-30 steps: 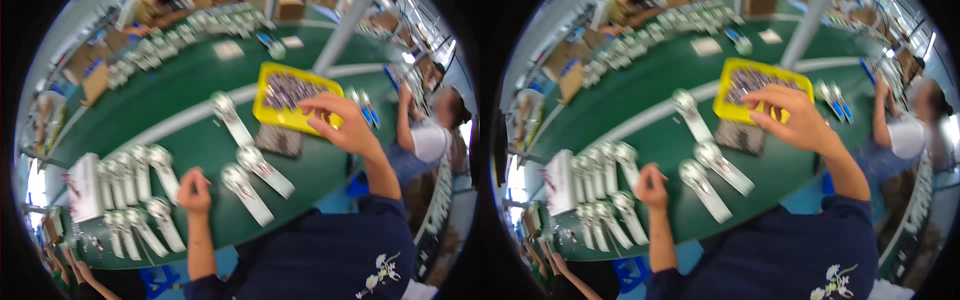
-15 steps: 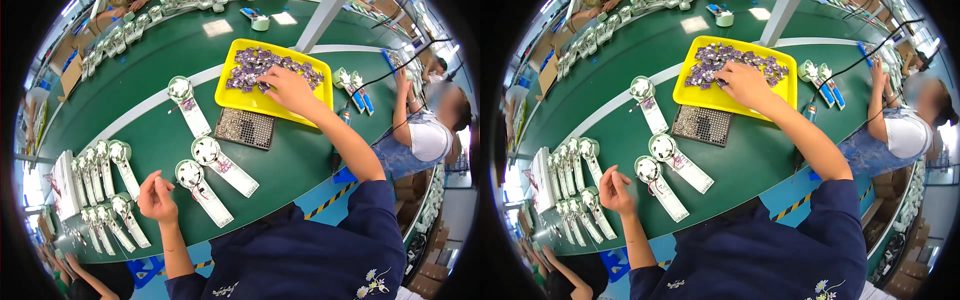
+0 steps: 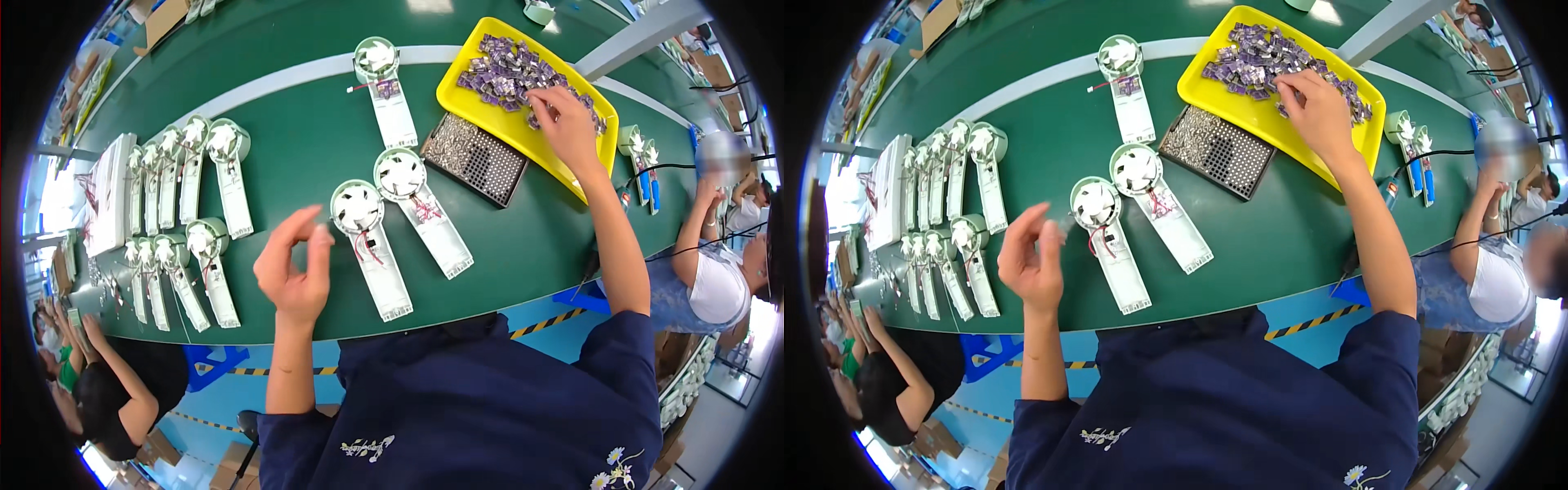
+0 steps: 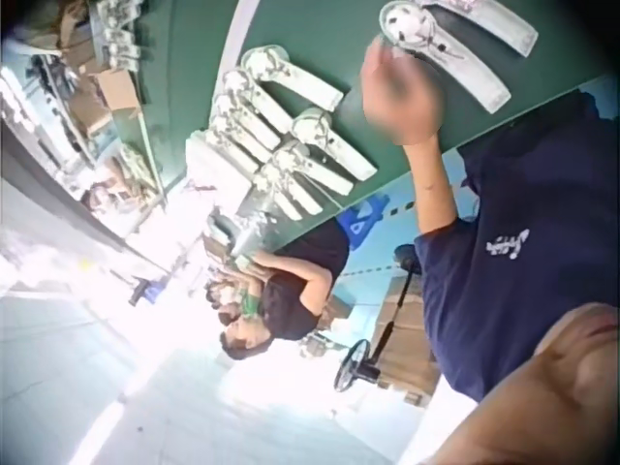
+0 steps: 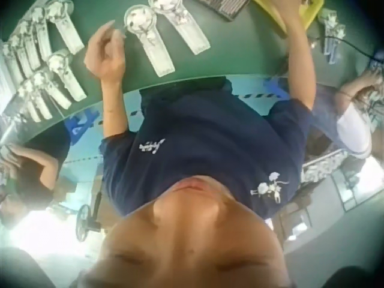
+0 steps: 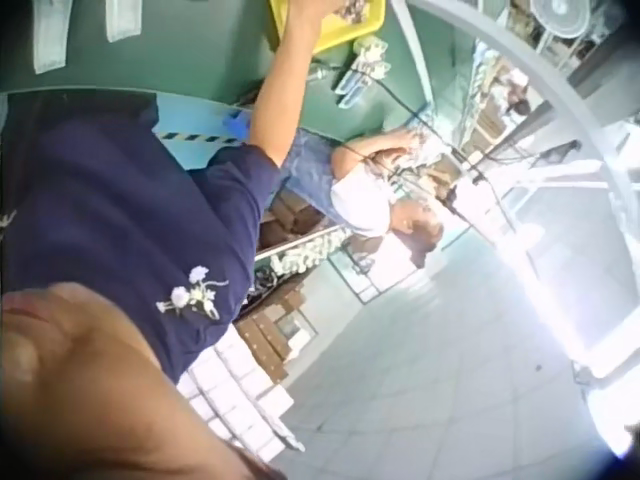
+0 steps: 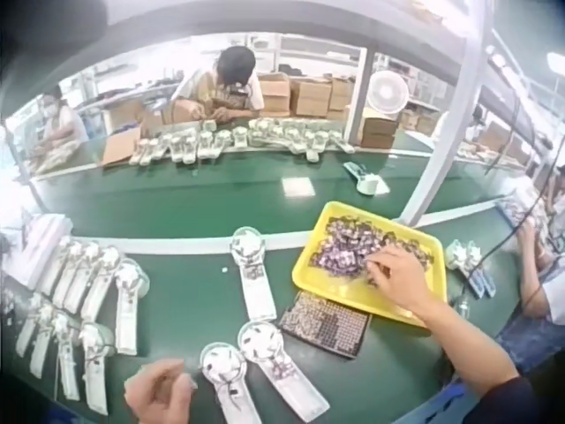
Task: The person assembles portable fans by placing circuit boards into the fan casings, driving screws to secure them with an electric screwdriver, and placing the assembled fan parts onto the table.
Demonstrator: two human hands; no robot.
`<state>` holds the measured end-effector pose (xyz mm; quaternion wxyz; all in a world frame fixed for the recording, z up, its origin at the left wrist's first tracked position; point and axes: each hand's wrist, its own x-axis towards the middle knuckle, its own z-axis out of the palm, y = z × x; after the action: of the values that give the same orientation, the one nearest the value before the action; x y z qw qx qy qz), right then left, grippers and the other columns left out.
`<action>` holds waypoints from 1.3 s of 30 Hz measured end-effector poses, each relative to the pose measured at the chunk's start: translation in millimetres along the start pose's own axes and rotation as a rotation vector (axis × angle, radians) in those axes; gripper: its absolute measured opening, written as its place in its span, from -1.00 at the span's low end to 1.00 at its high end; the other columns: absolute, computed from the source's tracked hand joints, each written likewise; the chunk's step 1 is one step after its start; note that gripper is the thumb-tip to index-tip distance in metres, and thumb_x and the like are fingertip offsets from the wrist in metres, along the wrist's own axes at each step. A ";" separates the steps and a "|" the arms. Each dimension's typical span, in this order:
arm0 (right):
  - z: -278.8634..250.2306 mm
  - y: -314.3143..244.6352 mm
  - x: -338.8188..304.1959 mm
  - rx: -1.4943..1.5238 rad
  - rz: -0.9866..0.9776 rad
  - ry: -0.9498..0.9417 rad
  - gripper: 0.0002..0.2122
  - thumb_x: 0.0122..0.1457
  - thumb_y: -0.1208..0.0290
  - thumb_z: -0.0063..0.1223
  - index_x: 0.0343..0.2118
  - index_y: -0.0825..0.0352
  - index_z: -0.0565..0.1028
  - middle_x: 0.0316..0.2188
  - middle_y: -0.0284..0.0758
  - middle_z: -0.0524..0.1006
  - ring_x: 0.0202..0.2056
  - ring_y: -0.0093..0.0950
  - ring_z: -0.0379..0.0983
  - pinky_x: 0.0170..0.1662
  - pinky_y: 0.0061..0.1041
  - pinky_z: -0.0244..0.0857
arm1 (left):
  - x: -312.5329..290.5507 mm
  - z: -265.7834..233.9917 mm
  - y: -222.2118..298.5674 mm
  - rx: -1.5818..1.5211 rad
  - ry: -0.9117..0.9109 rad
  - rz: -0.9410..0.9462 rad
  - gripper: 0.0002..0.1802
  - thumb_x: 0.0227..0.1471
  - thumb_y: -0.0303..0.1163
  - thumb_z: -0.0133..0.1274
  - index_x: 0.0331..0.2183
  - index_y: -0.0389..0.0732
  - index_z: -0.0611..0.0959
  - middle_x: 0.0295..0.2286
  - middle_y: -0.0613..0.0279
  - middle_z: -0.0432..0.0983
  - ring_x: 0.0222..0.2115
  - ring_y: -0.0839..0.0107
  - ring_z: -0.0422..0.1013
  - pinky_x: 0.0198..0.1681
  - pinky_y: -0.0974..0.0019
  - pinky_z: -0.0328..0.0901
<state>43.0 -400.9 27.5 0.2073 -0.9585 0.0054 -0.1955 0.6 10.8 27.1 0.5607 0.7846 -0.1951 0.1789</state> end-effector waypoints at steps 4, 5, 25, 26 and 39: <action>-10.5 -5.2 -6.0 -0.058 -0.023 -0.262 -0.73 0.21 0.52 0.08 -0.03 0.22 0.56 -0.37 -0.37 0.48 -0.52 -0.51 0.34 -0.38 -0.57 0.29 | 4.2 -4.5 16.9 0.131 -0.369 0.045 -0.55 -0.16 -0.73 0.13 -0.13 -0.27 0.64 -0.39 0.15 0.43 -0.41 0.28 0.42 -0.34 0.35 0.34; -13.9 2.4 -5.0 -0.067 -0.050 -0.320 -0.64 0.17 0.58 0.07 0.06 0.21 0.51 -0.29 -0.38 0.49 -0.50 -0.56 0.35 -0.37 -0.58 0.29 | -2.3 -6.0 15.0 0.145 -0.413 -0.008 -0.51 -0.21 -0.71 0.16 -0.12 -0.23 0.64 -0.34 0.13 0.39 -0.36 0.24 0.40 -0.31 0.31 0.34; -14.0 3.9 -21.1 -0.232 0.034 -0.240 -0.84 0.16 0.40 0.14 -0.21 0.26 0.56 -0.33 -0.30 0.54 -0.32 -0.30 0.53 -0.26 -0.35 0.41 | -27.5 9.3 4.3 -0.042 -0.235 -0.247 -0.89 0.09 -0.57 0.14 -0.28 -0.31 0.68 -0.47 0.21 0.52 -0.50 0.53 0.38 -0.43 0.47 0.25; -16.3 1.1 -22.4 -0.232 0.015 -0.214 -0.84 0.17 0.42 0.12 -0.20 0.27 0.55 -0.33 -0.31 0.54 -0.32 -0.31 0.53 -0.27 -0.37 0.40 | -32.2 9.2 4.2 -0.100 -0.217 -0.325 -0.89 0.12 -0.56 0.12 -0.27 -0.32 0.69 -0.44 0.24 0.54 -0.48 0.57 0.37 -0.42 0.50 0.24; 19.6 -176.2 -116.7 1.300 0.538 -0.276 -0.79 0.29 0.56 -0.01 -0.02 0.37 0.41 -0.23 -0.29 0.53 -0.23 -0.57 0.47 -0.21 -0.61 0.39 | -32.5 9.4 -1.6 -0.442 -0.062 -0.625 -0.84 0.22 -0.50 0.06 -0.23 -0.39 0.67 -0.40 0.29 0.49 -0.49 0.66 0.34 -0.43 0.56 0.23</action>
<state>-69.8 -221.4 38.0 0.7761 -0.6226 0.0977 0.0217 -25.9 5.7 6.7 0.7376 0.6715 0.0026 -0.0710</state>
